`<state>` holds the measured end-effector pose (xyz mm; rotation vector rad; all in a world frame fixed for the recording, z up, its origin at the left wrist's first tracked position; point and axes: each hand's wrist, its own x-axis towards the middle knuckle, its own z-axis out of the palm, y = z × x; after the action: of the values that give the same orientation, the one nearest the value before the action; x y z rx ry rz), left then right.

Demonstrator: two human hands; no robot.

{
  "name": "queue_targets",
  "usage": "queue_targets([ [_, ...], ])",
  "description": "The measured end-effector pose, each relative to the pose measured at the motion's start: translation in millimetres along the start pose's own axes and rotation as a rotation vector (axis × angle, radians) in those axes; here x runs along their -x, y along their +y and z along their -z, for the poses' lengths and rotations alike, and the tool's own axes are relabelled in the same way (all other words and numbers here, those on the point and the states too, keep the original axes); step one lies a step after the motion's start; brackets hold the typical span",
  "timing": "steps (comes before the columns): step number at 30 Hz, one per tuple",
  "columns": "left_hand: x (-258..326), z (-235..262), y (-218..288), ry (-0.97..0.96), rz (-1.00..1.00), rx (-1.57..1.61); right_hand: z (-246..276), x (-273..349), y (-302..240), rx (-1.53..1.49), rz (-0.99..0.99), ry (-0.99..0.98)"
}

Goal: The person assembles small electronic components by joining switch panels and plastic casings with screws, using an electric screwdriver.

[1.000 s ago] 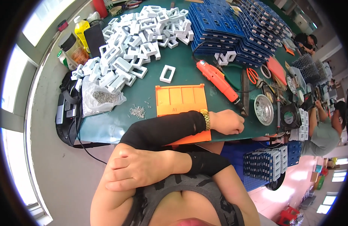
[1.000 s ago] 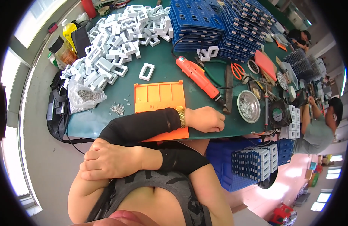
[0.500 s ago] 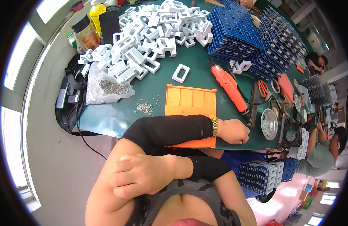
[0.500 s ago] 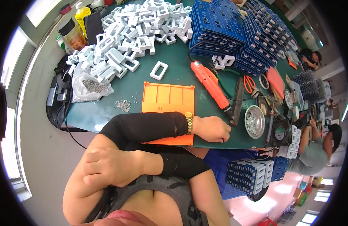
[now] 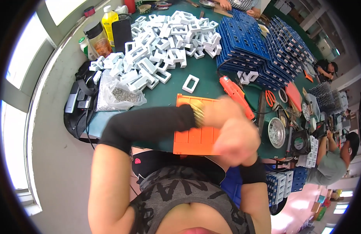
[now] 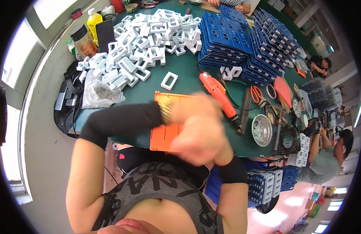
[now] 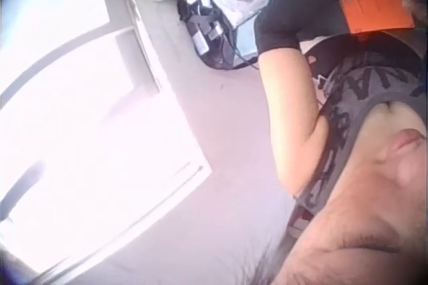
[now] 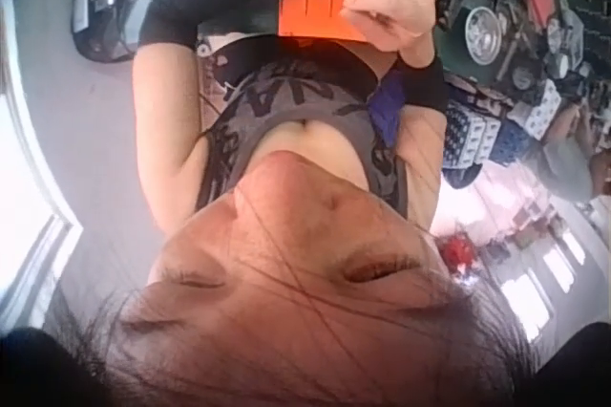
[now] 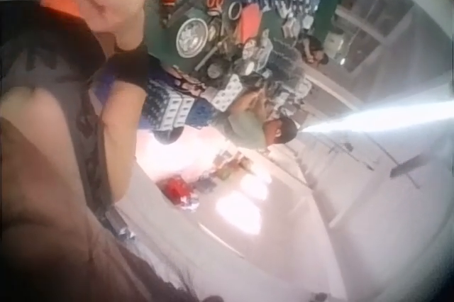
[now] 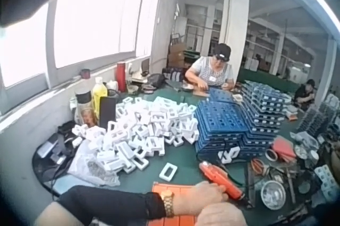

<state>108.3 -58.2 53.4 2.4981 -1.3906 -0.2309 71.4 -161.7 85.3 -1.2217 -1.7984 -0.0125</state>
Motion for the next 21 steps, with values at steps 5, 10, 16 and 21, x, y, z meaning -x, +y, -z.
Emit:
queue_targets([
  [5, 67, 17, -138, 0.437, 0.663, -0.296, 11, 16, 54, 0.319, -0.821, 0.552],
  [10, 78, 18, -166, 0.449, 0.587, -0.469, -6, 24, 158, 0.675, -0.883, 0.216],
  [16, 100, 34, -109, 0.738, 0.460, -0.097, 2, 35, 144, 0.471, -0.944, 0.164],
  [21, 118, 8, -40, 0.523, 0.675, 0.768, 1, 54, 101, 0.416, -0.783, 0.411],
])
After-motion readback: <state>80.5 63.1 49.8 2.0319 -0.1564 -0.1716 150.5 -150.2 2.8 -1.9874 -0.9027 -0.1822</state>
